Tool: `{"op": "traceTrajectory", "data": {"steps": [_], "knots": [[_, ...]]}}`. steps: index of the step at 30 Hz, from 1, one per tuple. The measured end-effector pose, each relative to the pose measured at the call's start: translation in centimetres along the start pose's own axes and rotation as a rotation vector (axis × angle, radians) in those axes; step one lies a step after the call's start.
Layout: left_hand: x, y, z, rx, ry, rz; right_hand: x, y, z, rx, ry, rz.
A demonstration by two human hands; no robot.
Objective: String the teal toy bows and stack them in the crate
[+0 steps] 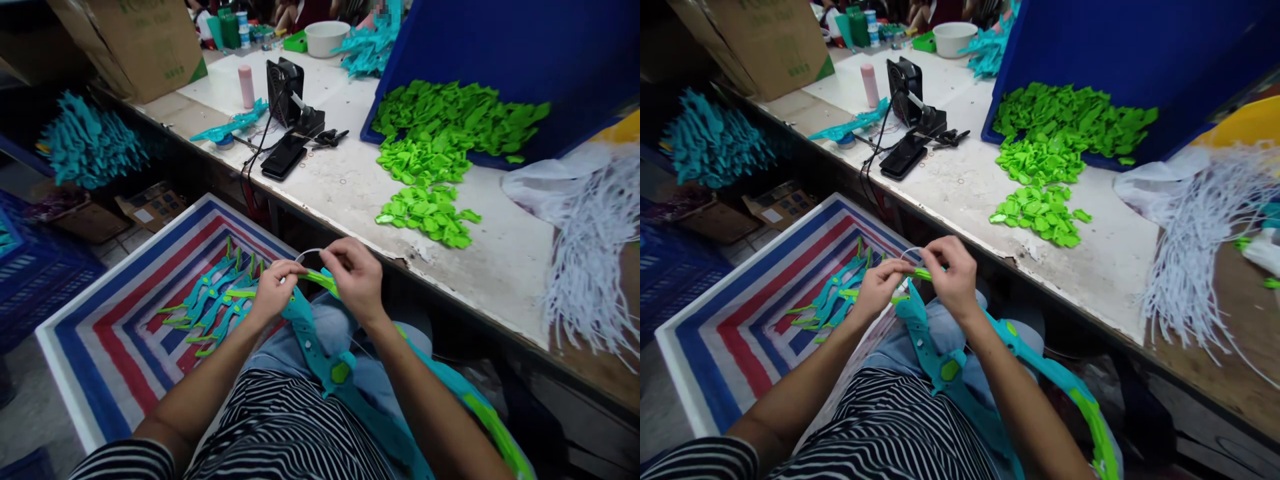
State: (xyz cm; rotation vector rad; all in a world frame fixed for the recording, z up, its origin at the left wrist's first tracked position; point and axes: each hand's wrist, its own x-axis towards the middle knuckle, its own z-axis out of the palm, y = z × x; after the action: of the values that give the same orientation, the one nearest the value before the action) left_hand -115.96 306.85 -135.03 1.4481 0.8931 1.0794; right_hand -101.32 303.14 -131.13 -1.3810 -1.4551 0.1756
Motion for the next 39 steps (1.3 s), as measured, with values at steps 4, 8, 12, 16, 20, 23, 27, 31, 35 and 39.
{"op": "traceTrajectory", "data": {"steps": [4,8,12,16,20,23,27,31,35,39], "knots": [[1.2,0.7,-0.9,-0.296,-0.104,-0.307,-3.2,-0.8,1.3,-0.019,-0.196,-0.217],[1.3,2.1,-1.9,-0.15,-0.08,-0.239,-4.3,0.2,2.5,-0.004,-0.169,-0.19],[0.8,3.1,-2.5,0.206,0.036,0.012,-3.4,0.2,3.2,0.096,-0.09,-0.078],[0.9,2.7,-2.1,-0.036,0.072,-0.025,-2.4,-0.6,4.1,0.115,-0.03,-0.022],[1.5,2.2,-1.9,-0.313,0.016,-0.226,-1.8,-0.9,4.7,0.126,0.032,-0.004],[1.6,2.5,-2.0,-0.407,-0.028,-0.331,-1.6,-0.7,5.0,0.144,0.056,-0.033],[1.5,3.1,-1.6,-0.458,-0.003,-0.38,-1.7,-0.5,5.3,0.137,0.046,-0.1],[1.4,3.5,-0.8,-0.521,0.082,-0.402,-1.8,-0.7,4.9,0.067,0.078,-0.124],[1.7,4.0,-0.9,-0.543,0.047,-0.449,-1.2,-0.5,3.9,-0.047,0.067,-0.263],[1.8,4.0,-1.4,-0.513,-0.046,-0.446,-0.4,-0.4,2.9,-0.203,-0.013,-0.344]]}}
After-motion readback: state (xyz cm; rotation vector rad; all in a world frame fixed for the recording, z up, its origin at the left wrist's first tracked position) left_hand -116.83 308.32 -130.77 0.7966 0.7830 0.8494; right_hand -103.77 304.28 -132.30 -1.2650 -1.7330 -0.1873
